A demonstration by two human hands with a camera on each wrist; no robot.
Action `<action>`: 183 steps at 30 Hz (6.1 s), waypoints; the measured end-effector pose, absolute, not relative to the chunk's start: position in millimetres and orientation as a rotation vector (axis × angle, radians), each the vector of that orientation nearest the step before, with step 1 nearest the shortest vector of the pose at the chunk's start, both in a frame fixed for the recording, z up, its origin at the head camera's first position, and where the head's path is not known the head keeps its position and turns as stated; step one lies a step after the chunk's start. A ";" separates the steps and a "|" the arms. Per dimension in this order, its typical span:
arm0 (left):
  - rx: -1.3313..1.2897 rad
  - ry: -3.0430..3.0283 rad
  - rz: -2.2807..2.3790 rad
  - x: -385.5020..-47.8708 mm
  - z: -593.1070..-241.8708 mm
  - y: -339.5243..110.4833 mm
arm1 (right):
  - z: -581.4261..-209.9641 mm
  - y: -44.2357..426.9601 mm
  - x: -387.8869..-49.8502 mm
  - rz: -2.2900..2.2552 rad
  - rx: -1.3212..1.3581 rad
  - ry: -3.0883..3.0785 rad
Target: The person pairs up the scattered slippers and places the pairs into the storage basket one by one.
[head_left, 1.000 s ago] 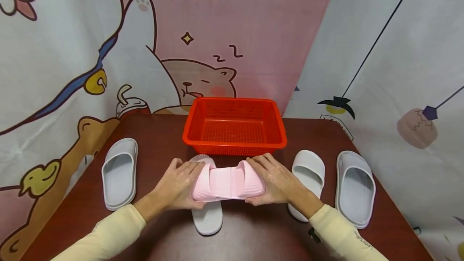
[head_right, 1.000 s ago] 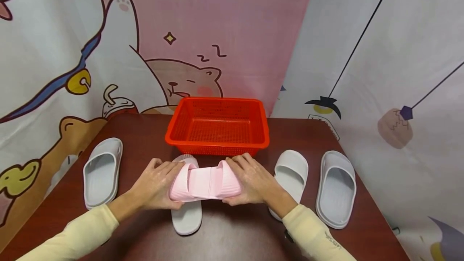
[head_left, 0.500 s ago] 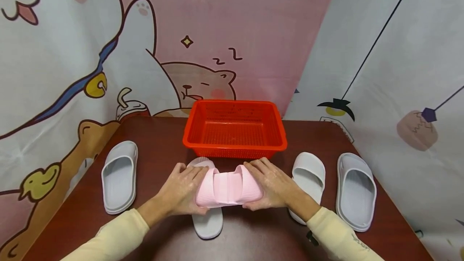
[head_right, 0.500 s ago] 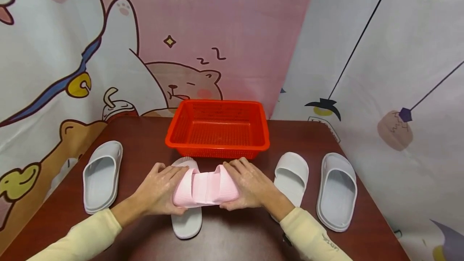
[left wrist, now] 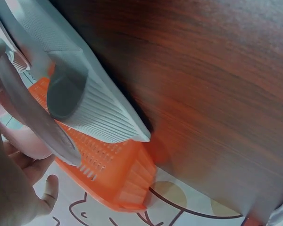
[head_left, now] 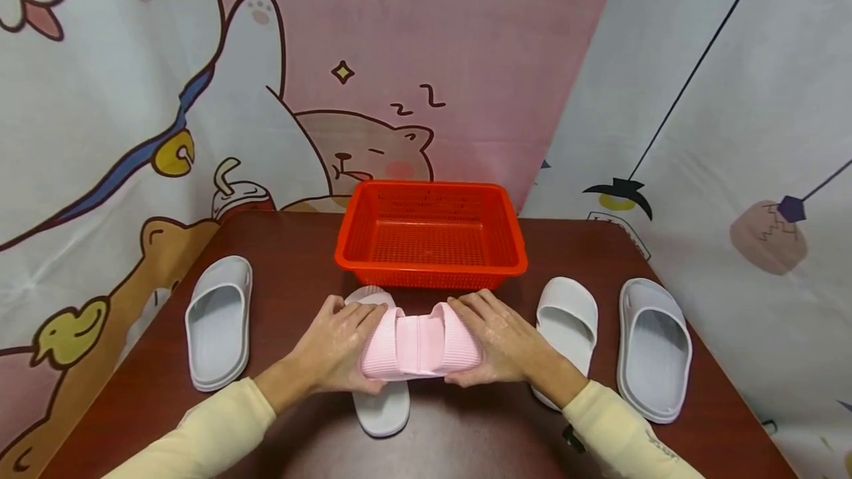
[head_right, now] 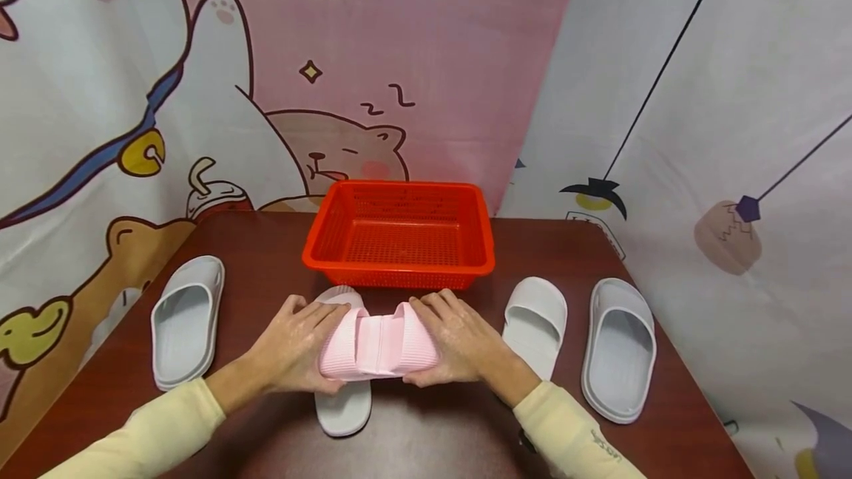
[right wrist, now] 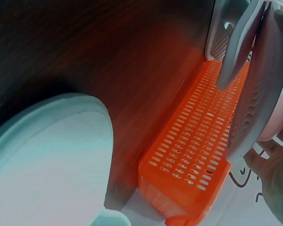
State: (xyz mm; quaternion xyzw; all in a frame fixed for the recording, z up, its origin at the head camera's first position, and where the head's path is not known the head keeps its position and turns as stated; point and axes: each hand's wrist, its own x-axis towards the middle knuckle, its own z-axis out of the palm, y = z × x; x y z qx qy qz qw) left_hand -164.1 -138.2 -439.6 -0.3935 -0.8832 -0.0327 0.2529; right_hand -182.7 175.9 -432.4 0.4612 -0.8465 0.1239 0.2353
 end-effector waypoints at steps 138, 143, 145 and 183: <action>-1.098 -2.351 -0.165 -178.0 -414.7 -135.3 | -412.5 255.5 -274.0 0.303 0.538 -2.991; -1.105 -2.361 -0.137 -184.8 -405.5 -136.4 | -413.7 256.0 -271.8 0.306 0.544 -2.981; -1.102 -2.366 -0.118 -188.7 -401.5 -135.8 | -413.2 255.6 -271.1 0.309 0.545 -2.976; -1.078 -2.478 -0.054 -220.1 -388.8 -127.6 | -418.4 254.0 -267.3 0.333 0.503 -2.983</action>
